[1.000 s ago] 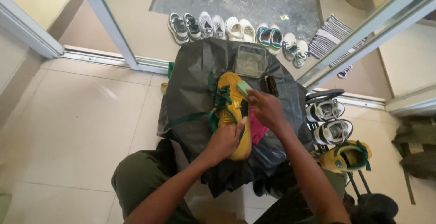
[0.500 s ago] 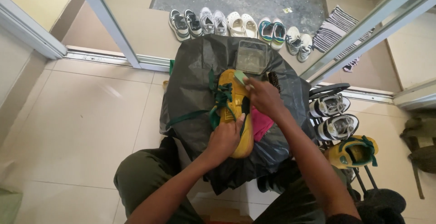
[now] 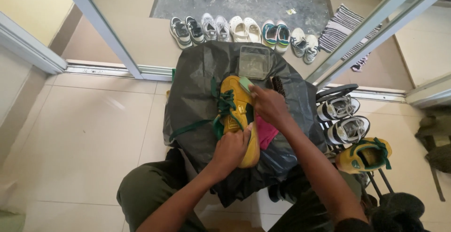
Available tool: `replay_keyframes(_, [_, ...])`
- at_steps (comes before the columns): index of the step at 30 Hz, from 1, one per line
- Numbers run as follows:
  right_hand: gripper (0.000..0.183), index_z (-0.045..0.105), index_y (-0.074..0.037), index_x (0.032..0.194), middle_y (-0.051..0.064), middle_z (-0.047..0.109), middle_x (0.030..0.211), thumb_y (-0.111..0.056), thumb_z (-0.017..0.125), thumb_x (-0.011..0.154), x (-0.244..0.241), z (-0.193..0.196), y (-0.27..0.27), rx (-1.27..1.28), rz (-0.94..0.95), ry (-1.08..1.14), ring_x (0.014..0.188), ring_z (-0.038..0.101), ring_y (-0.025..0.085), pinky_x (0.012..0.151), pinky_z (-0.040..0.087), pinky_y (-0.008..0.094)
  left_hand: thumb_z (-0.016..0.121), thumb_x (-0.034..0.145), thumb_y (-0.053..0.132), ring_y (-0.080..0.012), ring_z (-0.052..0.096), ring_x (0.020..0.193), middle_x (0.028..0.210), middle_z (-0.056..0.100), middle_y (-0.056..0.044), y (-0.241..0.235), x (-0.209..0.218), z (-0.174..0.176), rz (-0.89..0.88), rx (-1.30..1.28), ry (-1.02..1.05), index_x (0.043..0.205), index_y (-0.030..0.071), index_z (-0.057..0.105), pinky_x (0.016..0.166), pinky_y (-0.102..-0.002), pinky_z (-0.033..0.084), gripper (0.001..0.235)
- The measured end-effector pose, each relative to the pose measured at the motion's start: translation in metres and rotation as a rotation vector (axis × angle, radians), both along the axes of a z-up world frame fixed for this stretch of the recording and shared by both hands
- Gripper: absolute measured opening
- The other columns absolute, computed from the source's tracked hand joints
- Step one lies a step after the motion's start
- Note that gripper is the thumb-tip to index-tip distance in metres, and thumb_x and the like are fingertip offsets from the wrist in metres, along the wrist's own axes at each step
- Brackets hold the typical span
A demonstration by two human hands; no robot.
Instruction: Cleaning a yellow sneaker using a brush and a cloth.
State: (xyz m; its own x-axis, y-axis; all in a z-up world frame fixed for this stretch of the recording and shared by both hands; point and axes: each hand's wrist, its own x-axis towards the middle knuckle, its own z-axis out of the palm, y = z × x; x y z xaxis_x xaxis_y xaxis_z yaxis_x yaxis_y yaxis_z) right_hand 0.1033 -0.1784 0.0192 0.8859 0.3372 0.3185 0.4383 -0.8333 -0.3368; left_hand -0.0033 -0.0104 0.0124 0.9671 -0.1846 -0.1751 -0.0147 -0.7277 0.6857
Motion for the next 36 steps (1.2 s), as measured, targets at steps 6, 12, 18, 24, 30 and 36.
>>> replay_keyframes(6, [0.013,0.061,-0.016,0.107,0.020,0.066,0.073,-0.024,0.052,0.102,0.071,-0.010,0.035,0.001,0.015,0.106,0.071,0.067,0.050,0.061,0.052,0.058,0.029,0.110,0.057,-0.0452,0.073,0.078,0.073,0.069,-0.025,0.000,-0.008,0.015,0.036,0.019,-0.003,0.079,0.004,0.067,0.061,-0.052,0.060,0.072])
replay_keyframes(12, [0.012,0.058,-0.025,0.112,0.015,0.066,0.071,-0.024,0.049,0.104,0.012,0.003,0.006,-0.071,-0.026,0.134,0.071,0.070,0.046,0.062,0.054,0.056,0.032,0.111,0.050,-0.0424,0.073,0.072,0.069,0.068,-0.024,0.002,-0.006,0.013,0.027,0.017,-0.005,0.078,0.002,0.067,0.056,-0.048,0.058,0.068])
replay_keyframes(18, [0.020,0.065,-0.023,0.119,0.020,0.070,0.080,-0.016,0.057,0.102,-0.062,0.011,-0.034,-0.005,-0.014,0.144,0.062,0.065,0.048,0.051,0.052,0.054,0.033,0.111,0.052,-0.0444,0.072,0.072,0.068,0.066,-0.026,0.000,-0.005,0.013,0.023,-0.010,-0.007,0.077,0.003,0.067,0.052,-0.047,0.057,0.068])
replay_keyframes(24, [0.015,0.062,-0.023,0.115,0.017,0.066,0.072,-0.018,0.057,0.103,-0.010,0.000,-0.007,-0.022,0.081,-0.071,0.063,0.067,0.045,0.054,0.054,0.053,0.033,0.111,0.052,-0.0420,0.073,0.071,0.066,0.067,-0.023,0.000,-0.004,0.011,-0.010,0.007,-0.025,0.075,0.006,0.066,0.055,-0.047,0.059,0.067])
replay_keyframes(30, [0.020,0.061,-0.013,0.116,0.027,0.068,0.078,-0.014,0.052,0.097,0.070,0.004,0.044,0.003,0.094,0.219,0.072,0.065,0.056,0.064,0.052,0.062,0.032,0.109,0.056,-0.0455,0.072,0.074,0.067,0.067,-0.024,0.000,0.002,0.003,-0.013,0.012,-0.024,0.074,0.005,0.066,0.057,-0.052,0.057,0.070])
replay_keyframes(36, [0.023,0.066,-0.015,0.115,0.028,0.070,0.087,-0.027,0.049,0.104,0.054,0.020,0.030,-0.095,0.009,0.288,0.085,0.068,0.054,0.072,0.053,0.062,0.031,0.110,0.052,-0.0466,0.072,0.073,0.066,0.066,-0.026,0.006,-0.003,0.014,0.016,-0.016,0.032,0.074,0.002,0.065,0.058,-0.051,0.057,0.071])
